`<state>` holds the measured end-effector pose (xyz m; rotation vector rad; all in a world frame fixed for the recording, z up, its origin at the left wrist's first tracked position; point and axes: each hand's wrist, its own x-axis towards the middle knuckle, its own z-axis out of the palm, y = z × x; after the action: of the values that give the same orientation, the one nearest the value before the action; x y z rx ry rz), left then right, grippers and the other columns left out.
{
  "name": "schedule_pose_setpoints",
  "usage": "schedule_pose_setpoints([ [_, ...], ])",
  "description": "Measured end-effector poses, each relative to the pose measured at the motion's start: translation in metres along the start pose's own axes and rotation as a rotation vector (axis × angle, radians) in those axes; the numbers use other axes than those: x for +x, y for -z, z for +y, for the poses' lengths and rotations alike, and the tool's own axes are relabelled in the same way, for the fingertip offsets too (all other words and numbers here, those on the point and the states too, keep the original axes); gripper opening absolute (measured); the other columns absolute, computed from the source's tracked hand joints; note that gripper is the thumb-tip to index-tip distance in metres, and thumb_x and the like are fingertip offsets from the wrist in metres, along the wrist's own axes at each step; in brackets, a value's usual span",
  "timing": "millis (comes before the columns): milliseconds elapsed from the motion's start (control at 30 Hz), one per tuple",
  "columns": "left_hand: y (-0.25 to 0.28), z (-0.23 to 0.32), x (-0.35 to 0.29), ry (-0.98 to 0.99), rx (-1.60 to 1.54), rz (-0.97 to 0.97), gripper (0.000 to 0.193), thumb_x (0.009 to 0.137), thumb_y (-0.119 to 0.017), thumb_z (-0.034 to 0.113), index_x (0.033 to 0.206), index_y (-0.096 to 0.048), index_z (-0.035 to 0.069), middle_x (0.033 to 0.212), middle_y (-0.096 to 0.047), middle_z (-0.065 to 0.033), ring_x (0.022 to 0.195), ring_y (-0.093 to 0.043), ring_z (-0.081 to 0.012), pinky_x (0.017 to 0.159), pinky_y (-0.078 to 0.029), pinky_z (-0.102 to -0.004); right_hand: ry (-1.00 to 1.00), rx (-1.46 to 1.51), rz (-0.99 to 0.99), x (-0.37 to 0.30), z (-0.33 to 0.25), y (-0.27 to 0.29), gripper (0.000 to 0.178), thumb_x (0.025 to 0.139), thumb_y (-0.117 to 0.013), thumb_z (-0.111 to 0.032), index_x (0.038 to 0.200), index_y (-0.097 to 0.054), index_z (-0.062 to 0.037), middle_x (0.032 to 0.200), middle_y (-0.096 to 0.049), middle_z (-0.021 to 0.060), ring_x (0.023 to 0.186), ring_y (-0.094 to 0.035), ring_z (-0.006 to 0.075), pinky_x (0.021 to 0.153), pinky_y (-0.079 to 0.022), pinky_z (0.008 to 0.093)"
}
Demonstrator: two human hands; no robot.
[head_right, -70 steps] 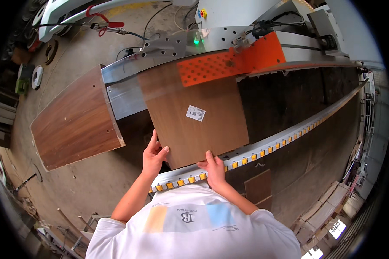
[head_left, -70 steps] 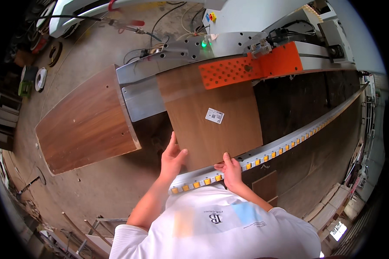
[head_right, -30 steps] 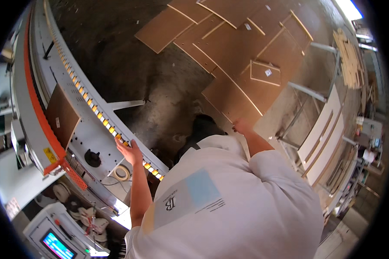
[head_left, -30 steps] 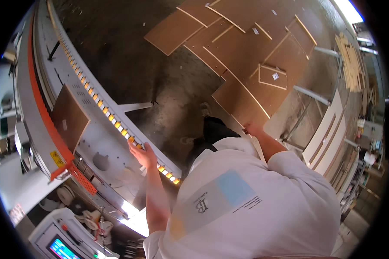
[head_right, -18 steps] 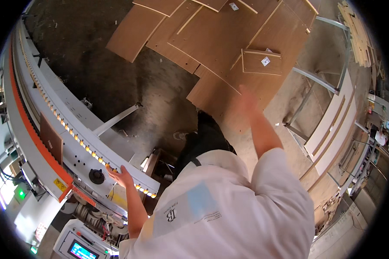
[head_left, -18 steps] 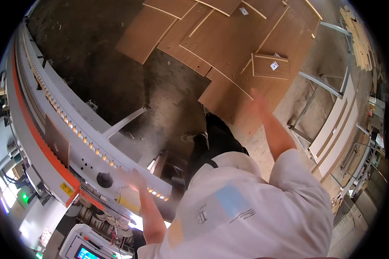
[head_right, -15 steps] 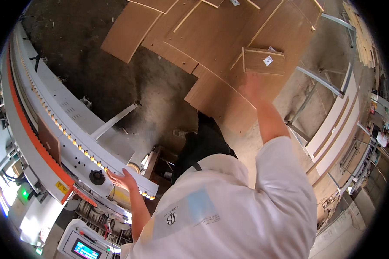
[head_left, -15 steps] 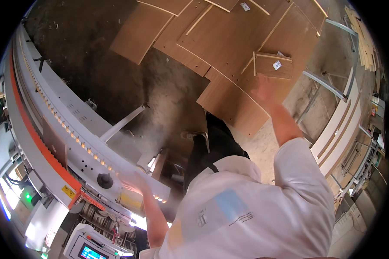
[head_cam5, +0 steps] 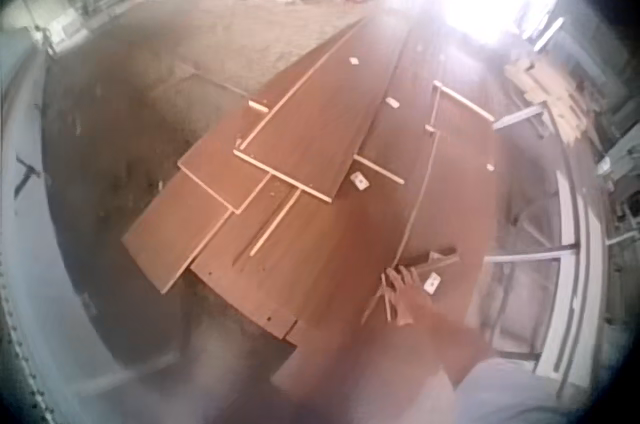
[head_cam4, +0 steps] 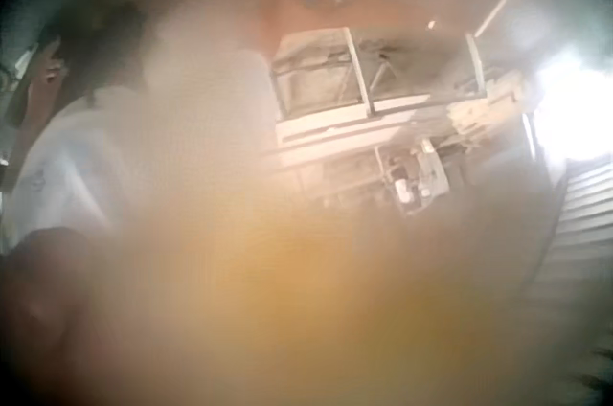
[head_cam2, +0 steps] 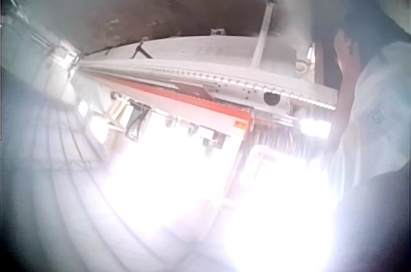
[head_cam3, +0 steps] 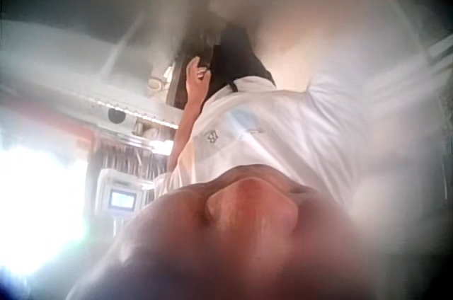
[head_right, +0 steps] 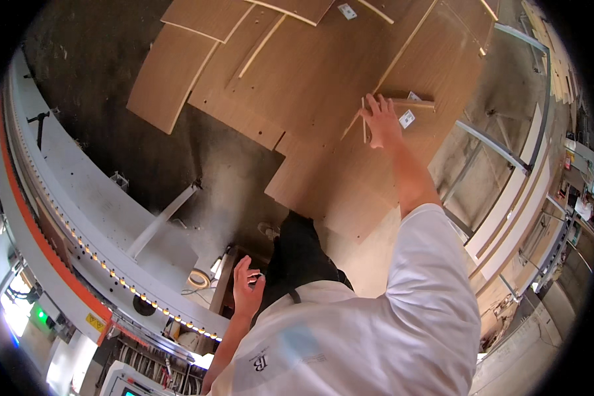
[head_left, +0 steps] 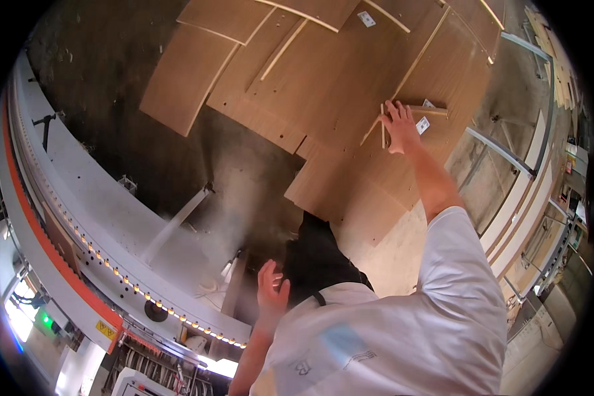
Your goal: The person walks through a workshop and interacts with a coworker before handling several large wooden panels. They place the panels onto a machine conveyor belt one by one, aligning them for processing, and then move them to a stacking area.
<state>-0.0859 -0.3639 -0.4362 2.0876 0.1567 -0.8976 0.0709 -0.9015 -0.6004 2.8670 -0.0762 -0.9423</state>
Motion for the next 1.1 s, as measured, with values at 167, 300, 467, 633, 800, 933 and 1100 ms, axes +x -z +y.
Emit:
schedule_pose_setpoints([
  [167,0.009,0.015,0.016,-0.016,-0.065,-0.012,0.053,0.094,-0.067,0.008,0.144,-0.05,0.003,0.134,-0.063,-0.0136,0.101,-0.069,-0.0208,0.086,-0.057,-0.0329,-0.062,0.321,0.207,-0.03,-0.017,0.063,0.093,0.05,-0.094,-0.032,0.133,-0.055,-0.0182,0.159,-0.03,0.019,0.147,-0.031,0.0435,0.123,-0.027,0.0556],
  [300,0.013,0.067,0.034,-0.193,-0.04,0.028,0.051,0.093,-0.072,0.019,0.139,-0.056,0.006,0.121,-0.071,-0.0108,0.11,-0.067,-0.0238,0.092,-0.055,-0.0385,-0.12,0.82,0.408,-0.095,-0.044,0.156,0.096,0.054,-0.095,-0.033,0.135,-0.051,-0.0112,0.15,-0.039,0.0228,0.143,-0.038,0.04,0.118,-0.035,0.0499],
  [467,0.024,0.141,0.044,-0.586,0.46,0.404,0.058,0.086,-0.079,0.026,0.138,-0.058,0.01,0.121,-0.071,-0.0082,0.113,-0.066,-0.0293,0.094,-0.054,-0.042,0.125,1.498,0.51,-0.141,-0.117,0.186,0.097,0.058,-0.096,-0.028,0.138,-0.044,-0.0129,0.142,-0.047,0.0123,0.135,-0.048,0.0279,0.111,-0.04,0.0424],
  [633,0.077,0.123,0.018,-0.513,0.442,0.569,0.042,0.082,-0.081,0.021,0.118,-0.064,0.01,0.112,-0.072,-0.0063,0.103,-0.067,-0.0286,0.085,-0.055,-0.0407,0.337,2.171,0.277,-0.173,-0.213,0.246,0.091,0.067,-0.092,-0.017,0.142,-0.04,-0.0133,0.135,-0.05,0.0057,0.123,-0.054,0.0206,0.1,-0.049,0.035],
  [800,0.112,0.077,-0.023,-0.448,0.32,0.846,0.027,0.082,-0.078,0.017,0.105,-0.066,0.01,0.098,-0.071,-0.0063,0.092,-0.067,-0.0302,0.076,-0.055,-0.0424,0.3,2.042,0.138,-0.16,-0.285,0.259,0.075,0.083,-0.085,-0.022,0.142,-0.041,-0.0102,0.134,-0.053,0.0089,0.122,-0.057,0.0243,0.099,-0.051,0.0384],
  [933,0.12,0.046,-0.062,-0.237,0.196,0.915,0.024,0.087,-0.076,0.022,0.101,-0.063,0.008,0.092,-0.068,-0.0104,0.088,-0.066,-0.0336,0.072,-0.053,-0.0449,0.472,0.879,0.536,-0.151,-0.33,0.292,0.052,0.094,-0.076,-0.031,0.132,-0.053,-0.0046,0.137,-0.054,0.0187,0.126,-0.058,0.0339,0.1,-0.052,0.044],
  [1100,0.137,0.001,-0.104,-0.005,0.018,0.982,0.027,0.089,-0.074,0.031,0.097,-0.061,0.008,0.089,-0.067,-0.0126,0.087,-0.066,-0.0352,0.071,-0.053,-0.0462,0.925,0.808,0.735,-0.187,-0.426,0.336,0.049,0.091,-0.074,-0.021,0.136,-0.059,-0.0086,0.133,-0.067,0.0113,0.123,-0.062,0.0312,0.103,-0.051,0.0425],
])
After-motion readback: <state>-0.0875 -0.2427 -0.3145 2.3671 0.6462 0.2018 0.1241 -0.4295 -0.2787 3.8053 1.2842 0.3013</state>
